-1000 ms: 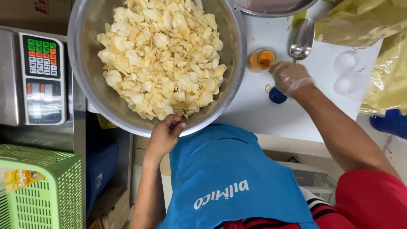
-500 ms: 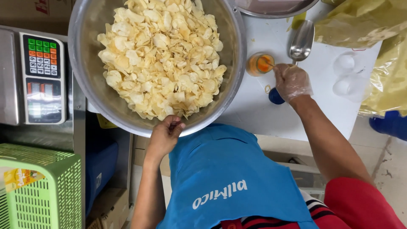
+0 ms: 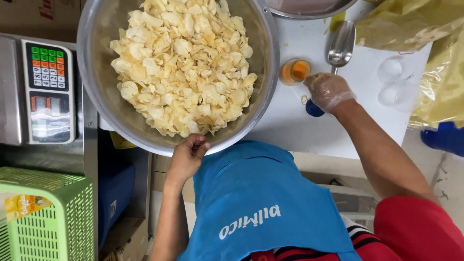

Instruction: The person scoops orange powder from a small jar and sprinkles it over a large bowl of potato chips. They repeatedly mix the chips by hand to distribute the seasoning evenly throughout the bowl.

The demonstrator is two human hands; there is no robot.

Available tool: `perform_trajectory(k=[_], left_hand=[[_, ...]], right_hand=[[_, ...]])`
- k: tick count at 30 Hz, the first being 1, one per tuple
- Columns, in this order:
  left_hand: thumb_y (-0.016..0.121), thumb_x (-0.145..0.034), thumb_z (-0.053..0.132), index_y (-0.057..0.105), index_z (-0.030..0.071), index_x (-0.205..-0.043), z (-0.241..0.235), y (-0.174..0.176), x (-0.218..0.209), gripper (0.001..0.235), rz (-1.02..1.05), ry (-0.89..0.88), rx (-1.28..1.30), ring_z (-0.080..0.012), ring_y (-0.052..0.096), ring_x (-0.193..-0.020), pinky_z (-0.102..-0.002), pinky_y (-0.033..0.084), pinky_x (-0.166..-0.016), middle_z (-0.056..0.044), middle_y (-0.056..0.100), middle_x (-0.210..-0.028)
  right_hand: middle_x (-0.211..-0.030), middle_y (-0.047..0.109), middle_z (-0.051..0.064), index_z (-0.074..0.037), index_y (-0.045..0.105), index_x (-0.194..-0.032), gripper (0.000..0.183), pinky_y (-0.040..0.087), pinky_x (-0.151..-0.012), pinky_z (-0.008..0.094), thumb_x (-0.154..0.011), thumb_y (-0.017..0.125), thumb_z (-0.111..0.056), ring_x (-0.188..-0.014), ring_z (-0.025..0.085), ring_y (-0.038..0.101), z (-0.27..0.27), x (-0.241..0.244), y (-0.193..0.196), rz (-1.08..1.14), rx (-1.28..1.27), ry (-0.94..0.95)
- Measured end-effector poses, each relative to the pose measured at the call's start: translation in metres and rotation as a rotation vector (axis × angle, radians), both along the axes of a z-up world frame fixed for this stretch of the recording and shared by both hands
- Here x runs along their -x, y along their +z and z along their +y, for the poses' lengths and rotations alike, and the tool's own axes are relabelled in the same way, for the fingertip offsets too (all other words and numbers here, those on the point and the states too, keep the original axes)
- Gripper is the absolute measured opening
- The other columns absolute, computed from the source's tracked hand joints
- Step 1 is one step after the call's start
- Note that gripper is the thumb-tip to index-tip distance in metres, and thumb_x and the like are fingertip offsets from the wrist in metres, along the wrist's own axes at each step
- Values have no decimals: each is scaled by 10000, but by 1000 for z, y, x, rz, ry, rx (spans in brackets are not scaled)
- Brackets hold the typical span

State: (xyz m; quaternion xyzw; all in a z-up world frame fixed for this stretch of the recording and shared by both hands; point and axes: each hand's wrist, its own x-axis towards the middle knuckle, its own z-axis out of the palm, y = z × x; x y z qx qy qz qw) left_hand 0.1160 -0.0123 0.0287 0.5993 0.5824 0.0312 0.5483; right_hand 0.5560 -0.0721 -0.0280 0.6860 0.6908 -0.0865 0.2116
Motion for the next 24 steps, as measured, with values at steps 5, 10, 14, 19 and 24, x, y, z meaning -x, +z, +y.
perform_trajectory(k=[5, 10, 14, 19, 24], left_hand=[[748, -952, 221, 731, 7, -1150, -2, -7, 5, 292, 7, 18, -5, -343, 724, -955, -467, 578, -762, -221, 765, -1029], [745, -957, 210, 727, -4, -1159, -4, -4, 5, 295, -7, 24, -10, -363, 728, -972, -480, 584, -773, -232, 764, -1040], [737, -963, 215, 723, -3, -1169, -9, -8, 10, 300, -14, 69, 11, -330, 725, -950, -455, 584, -764, -216, 770, -1044], [738, -964, 197, 722, -15, -1159, -12, -3, 9, 289, -29, 81, 23, -335, 728, -951, -457, 587, -763, -225, 770, -1044], [732, -966, 193, 720, -17, -1177, -8, 5, 8, 298, -28, 80, 13, -349, 732, -989, -465, 590, -794, -221, 773, -1061]], right_hand=[[-757, 663, -1, -166, 651, -913, 159, 584, -730, 306, -1024, 538, -146, -753, 174, 720, 15, 2, 14, -74, 25, 221], [-725, 652, -23, -159, 642, -867, 155, 560, -757, 277, -1004, 569, -152, -731, 132, 695, 12, -10, 11, -214, 47, 431], [-701, 661, 4, -145, 697, -823, 176, 579, -690, 328, -960, 587, -131, -710, 181, 710, 11, -16, 13, -31, 33, 197], [-699, 669, 48, -120, 684, -807, 113, 572, -672, 387, -904, 645, -79, -711, 236, 708, 8, 0, 27, -109, 58, 330], [-786, 729, 52, -107, 747, -863, 126, 597, -727, 372, -920, 663, -182, -818, 235, 753, 7, 8, 19, -131, 183, 236]])
